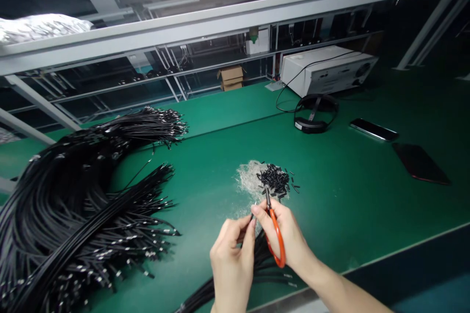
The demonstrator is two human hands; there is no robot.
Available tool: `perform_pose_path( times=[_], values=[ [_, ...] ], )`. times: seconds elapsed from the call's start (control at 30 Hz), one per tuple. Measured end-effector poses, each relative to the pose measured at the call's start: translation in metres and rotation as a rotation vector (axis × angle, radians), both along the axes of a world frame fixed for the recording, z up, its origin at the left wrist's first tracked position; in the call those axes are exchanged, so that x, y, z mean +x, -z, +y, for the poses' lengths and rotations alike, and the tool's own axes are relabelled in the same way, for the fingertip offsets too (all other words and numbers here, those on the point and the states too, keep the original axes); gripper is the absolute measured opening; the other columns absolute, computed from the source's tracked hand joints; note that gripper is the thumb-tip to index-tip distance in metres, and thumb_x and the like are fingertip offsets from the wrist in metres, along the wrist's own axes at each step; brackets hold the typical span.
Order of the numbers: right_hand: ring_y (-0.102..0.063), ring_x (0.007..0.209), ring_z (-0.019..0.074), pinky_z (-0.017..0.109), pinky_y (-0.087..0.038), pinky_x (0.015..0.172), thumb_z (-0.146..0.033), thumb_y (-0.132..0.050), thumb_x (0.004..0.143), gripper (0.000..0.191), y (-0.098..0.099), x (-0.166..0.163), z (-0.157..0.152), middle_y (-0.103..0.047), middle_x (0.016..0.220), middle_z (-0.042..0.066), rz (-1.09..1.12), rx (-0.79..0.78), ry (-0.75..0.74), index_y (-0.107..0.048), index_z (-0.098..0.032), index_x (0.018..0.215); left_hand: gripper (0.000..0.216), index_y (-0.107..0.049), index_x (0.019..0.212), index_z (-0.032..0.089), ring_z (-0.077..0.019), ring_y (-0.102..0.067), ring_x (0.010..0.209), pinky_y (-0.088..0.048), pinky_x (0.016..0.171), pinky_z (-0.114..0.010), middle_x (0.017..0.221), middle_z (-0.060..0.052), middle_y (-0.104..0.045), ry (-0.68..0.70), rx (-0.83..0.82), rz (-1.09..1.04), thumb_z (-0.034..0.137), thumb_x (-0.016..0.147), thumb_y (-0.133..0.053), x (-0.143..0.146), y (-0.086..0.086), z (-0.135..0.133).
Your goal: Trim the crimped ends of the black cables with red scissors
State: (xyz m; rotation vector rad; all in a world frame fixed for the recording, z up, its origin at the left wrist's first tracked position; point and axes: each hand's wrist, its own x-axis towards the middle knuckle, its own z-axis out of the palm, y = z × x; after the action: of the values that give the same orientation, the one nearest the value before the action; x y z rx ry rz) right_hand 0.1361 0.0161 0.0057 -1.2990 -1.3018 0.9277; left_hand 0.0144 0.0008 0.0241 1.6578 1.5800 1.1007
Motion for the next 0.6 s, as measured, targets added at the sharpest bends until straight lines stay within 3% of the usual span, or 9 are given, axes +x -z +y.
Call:
perform_pose_path(
  times=[0.13, 0.2, 0.4, 0.6],
  values=[
    [-0.048, 0.066, 0.0148, 0.029, -0.033, 0.066, -0.024, -0.044, 0.093, 0.021, 0.004, 0.008, -0.002, -0.056, 0.072, 0.003, -0.484, 0.369, 0.044, -0.053, -0.018, 0.075, 0.021, -0.071, 0.09, 0.02, -0.0069, -0.057, 0.067, -0.046, 0.066, -0.016, 0.077, -0.002, -0.062, 0.041, 0.038, 0.044, 0.034, 0.082, -0.057, -0.002, 0.001, -0.001],
    [-0.048, 0.068, 0.0149, 0.029, -0.034, 0.068, -0.022, -0.044, 0.093, 0.019, 0.0, 0.014, -0.003, -0.057, 0.075, 0.003, -0.511, 0.427, -0.013, -0.054, -0.018, 0.078, 0.023, -0.07, 0.09, 0.019, -0.0074, -0.058, 0.067, -0.047, 0.065, -0.016, 0.076, -0.002, -0.062, 0.046, -0.037, -0.017, 0.036, 0.082, -0.057, -0.003, 0.001, -0.001],
    [-0.05, 0.068, 0.0123, 0.023, -0.039, 0.064, -0.036, -0.048, 0.092, 0.02, -0.013, 0.024, -0.004, -0.056, 0.076, 0.0, -0.065, 0.028, -0.059, -0.056, -0.019, 0.087, 0.034, -0.069, 0.089, 0.015, -0.0087, -0.061, 0.065, -0.05, 0.062, -0.017, 0.078, -0.002, -0.059, 0.044, -0.304, -0.251, 0.046, 0.077, -0.06, -0.004, -0.001, -0.002],
    [-0.036, 0.048, 0.0072, 0.02, -0.028, 0.046, -0.044, -0.056, 0.086, 0.03, -0.014, 0.023, 0.003, -0.041, 0.056, -0.006, 0.31, -0.243, -0.232, -0.052, -0.017, 0.074, 0.034, -0.068, 0.086, 0.014, -0.0055, -0.059, 0.059, -0.045, 0.057, -0.014, 0.071, 0.0, -0.058, 0.084, -0.396, -0.306, 0.045, 0.076, -0.061, -0.002, -0.009, -0.003]
  ],
)
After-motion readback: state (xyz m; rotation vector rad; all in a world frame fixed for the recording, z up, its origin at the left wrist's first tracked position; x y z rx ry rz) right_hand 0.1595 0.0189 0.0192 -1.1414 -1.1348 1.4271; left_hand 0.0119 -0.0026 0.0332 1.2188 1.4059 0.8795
